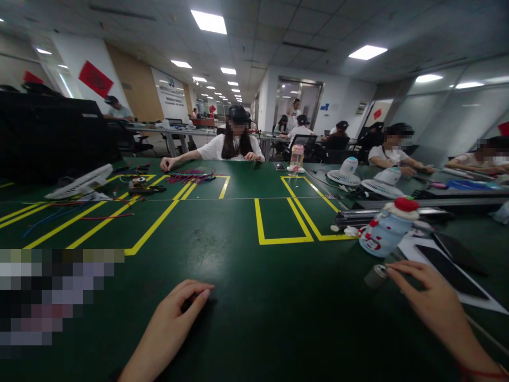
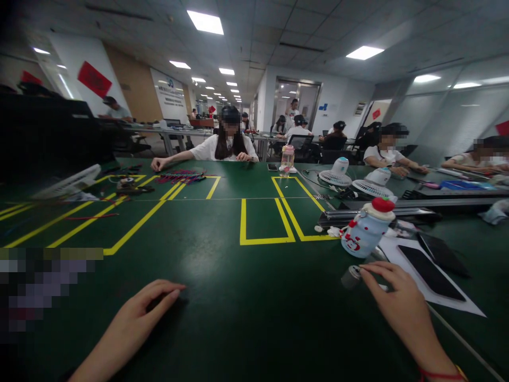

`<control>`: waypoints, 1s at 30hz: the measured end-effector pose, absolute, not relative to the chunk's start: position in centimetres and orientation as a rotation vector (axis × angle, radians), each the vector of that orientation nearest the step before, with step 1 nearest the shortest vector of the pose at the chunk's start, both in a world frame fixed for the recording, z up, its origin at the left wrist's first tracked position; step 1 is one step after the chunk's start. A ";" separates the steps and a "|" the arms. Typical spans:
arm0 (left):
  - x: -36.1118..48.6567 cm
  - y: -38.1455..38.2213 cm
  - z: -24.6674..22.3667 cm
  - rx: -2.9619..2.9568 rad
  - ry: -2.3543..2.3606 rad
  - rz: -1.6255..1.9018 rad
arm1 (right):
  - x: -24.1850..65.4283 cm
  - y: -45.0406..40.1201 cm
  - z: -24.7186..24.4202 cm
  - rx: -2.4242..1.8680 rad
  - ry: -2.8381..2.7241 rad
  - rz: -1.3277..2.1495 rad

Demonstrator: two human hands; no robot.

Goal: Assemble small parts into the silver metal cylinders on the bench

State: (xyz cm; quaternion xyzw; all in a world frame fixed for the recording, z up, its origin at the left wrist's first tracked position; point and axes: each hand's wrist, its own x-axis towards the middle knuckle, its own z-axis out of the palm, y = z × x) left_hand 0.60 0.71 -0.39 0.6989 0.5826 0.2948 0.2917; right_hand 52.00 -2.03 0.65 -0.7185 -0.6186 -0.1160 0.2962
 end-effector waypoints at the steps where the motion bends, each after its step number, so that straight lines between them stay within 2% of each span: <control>1: 0.6 0.7 -0.4 1.864 1.551 0.789 | 51.9 -2.0 0.7 -1.906 -1.630 -0.310; 14: 1.0 0.6 -0.1 1.837 1.541 0.807 | 51.4 -2.4 -0.9 -1.943 -1.661 0.055; 18: 1.5 0.5 0.1 1.865 1.544 0.821 | 44.1 -1.8 0.9 -1.712 -1.852 0.127; 23: 1.7 0.3 0.3 1.899 1.532 0.804 | 31.6 -0.3 3.4 -1.161 -2.162 0.587; 26: 1.9 0.1 0.6 1.925 1.559 0.798 | 27.9 0.3 2.6 -1.018 -2.161 0.695; 30: 4.3 -0.1 1.9 1.992 1.520 0.836 | 27.4 0.8 0.2 -1.052 -2.013 0.779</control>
